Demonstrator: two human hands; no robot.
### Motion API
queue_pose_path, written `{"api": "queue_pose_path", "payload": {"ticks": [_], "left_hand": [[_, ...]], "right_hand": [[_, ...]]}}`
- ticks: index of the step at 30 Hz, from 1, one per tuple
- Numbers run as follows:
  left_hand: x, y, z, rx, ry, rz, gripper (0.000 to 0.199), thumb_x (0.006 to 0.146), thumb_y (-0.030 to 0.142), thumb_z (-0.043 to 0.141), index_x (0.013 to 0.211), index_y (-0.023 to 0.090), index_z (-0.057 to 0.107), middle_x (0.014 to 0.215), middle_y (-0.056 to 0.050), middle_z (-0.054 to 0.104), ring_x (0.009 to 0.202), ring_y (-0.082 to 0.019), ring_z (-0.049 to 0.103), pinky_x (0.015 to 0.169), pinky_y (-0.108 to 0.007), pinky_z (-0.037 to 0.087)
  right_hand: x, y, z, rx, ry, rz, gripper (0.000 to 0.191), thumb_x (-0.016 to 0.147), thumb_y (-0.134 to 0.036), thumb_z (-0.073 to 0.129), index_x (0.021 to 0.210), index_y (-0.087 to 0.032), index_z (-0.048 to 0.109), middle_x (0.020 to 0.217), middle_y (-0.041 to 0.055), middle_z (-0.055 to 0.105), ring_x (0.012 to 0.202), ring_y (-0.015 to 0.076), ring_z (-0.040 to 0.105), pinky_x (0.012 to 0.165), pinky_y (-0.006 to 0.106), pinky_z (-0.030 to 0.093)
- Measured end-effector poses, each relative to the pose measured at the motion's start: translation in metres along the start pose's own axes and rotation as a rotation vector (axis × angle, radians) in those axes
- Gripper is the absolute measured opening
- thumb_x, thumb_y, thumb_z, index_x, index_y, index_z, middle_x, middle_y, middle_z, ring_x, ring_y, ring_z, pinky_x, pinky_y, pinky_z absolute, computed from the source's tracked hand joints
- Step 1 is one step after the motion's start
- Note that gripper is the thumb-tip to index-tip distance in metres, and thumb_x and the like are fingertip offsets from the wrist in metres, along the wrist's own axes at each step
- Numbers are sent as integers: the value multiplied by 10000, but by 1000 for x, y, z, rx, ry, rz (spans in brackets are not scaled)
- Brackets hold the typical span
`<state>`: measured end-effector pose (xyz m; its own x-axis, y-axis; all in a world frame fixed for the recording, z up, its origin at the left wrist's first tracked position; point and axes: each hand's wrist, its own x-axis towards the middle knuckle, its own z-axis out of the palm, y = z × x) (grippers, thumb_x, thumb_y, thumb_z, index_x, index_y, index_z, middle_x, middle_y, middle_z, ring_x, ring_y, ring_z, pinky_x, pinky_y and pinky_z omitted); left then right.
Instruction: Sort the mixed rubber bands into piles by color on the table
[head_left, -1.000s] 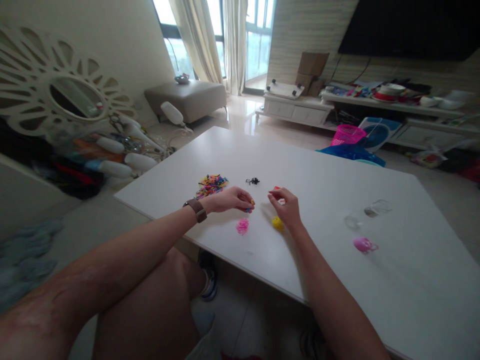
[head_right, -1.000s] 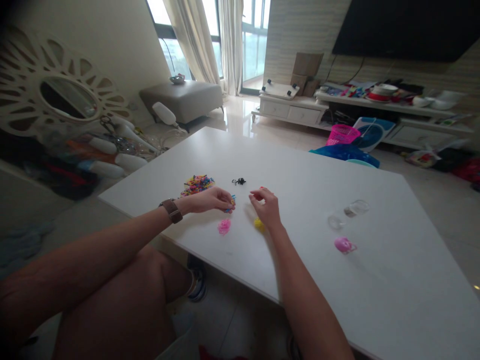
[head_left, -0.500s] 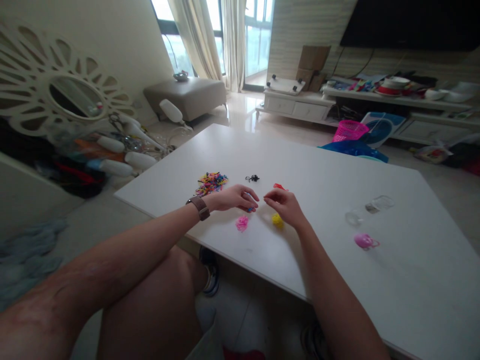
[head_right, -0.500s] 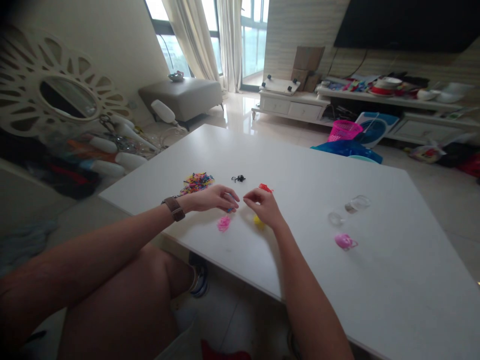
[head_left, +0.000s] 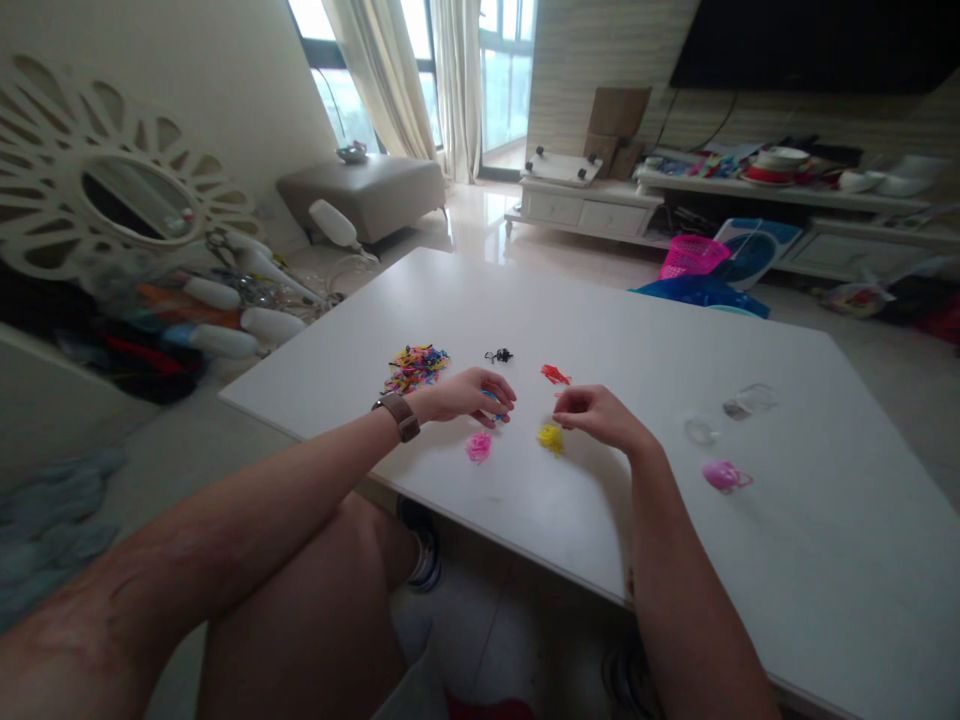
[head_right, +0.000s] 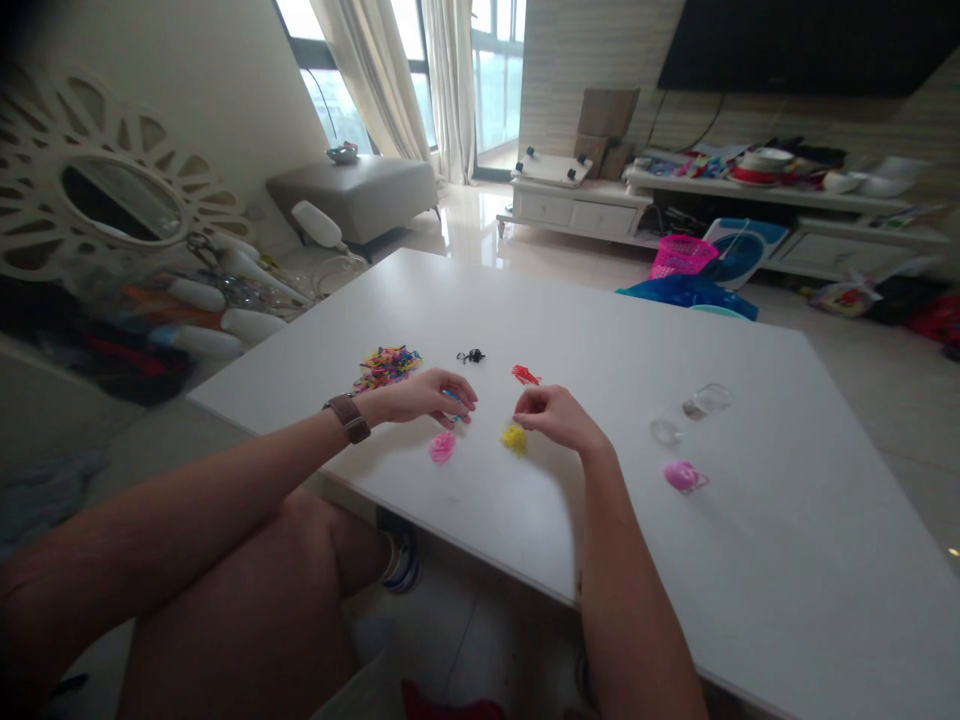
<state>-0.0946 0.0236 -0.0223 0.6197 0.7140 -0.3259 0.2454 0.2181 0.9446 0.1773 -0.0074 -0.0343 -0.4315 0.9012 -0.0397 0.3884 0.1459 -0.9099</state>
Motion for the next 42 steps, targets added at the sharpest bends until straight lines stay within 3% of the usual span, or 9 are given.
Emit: {"api": "queue_pose_path", "payload": {"ticks": [5, 9, 18, 26, 35, 42], "left_hand": [[-2, 0, -2, 29, 25, -12, 381, 668, 313, 847, 964, 130, 690, 974, -118, 700, 844, -229, 716, 624, -280, 595], [-2, -1, -2, -12, 44, -20, 384, 655, 311, 859, 937, 116, 684, 916, -112, 705, 829, -226, 718, 678, -312, 602], [1, -4, 0, -86, 27, -3, 359, 664, 311, 859, 909, 111, 689, 874, -111, 724, 842, -212, 717, 802, -356, 585], [3, 1, 11, -123, 54, 78, 264, 664, 173, 823, 890, 113, 700, 890, -78, 715, 797, -144, 680, 826, -319, 553], [3, 4, 14, -119, 65, 125, 279, 676, 167, 805, 926, 113, 696, 880, -68, 721, 782, -122, 654, 794, -273, 519], [3, 7, 15, -273, 114, 124, 357, 676, 127, 814, 999, 107, 664, 891, -88, 720, 826, -150, 687, 851, -320, 524]], "right_hand": [[-8, 3, -11, -42, -158, 88, 175, 710, -332, 716, 715, -157, 716, 647, -2, 643, 607, 123, 543, 578, 257, 395], [-7, 7, -9, -81, -198, 102, 166, 690, -324, 731, 709, -159, 728, 661, 4, 667, 618, 126, 556, 589, 256, 404], [3, -10, 20, -107, 20, -98, 230, 753, -395, 720, 749, -166, 711, 633, 9, 622, 593, 130, 541, 554, 260, 414], [8, -20, 46, -85, 70, -182, 311, 752, -475, 735, 746, -165, 706, 640, 19, 628, 591, 132, 539, 559, 265, 418], [12, -21, 52, -183, 192, -229, 153, 775, -316, 705, 742, -168, 728, 616, 10, 618, 547, 114, 508, 536, 251, 382], [14, -20, 55, -246, 301, -259, 149, 809, -327, 670, 780, -194, 731, 669, 26, 654, 576, 134, 547, 586, 272, 435]]}}
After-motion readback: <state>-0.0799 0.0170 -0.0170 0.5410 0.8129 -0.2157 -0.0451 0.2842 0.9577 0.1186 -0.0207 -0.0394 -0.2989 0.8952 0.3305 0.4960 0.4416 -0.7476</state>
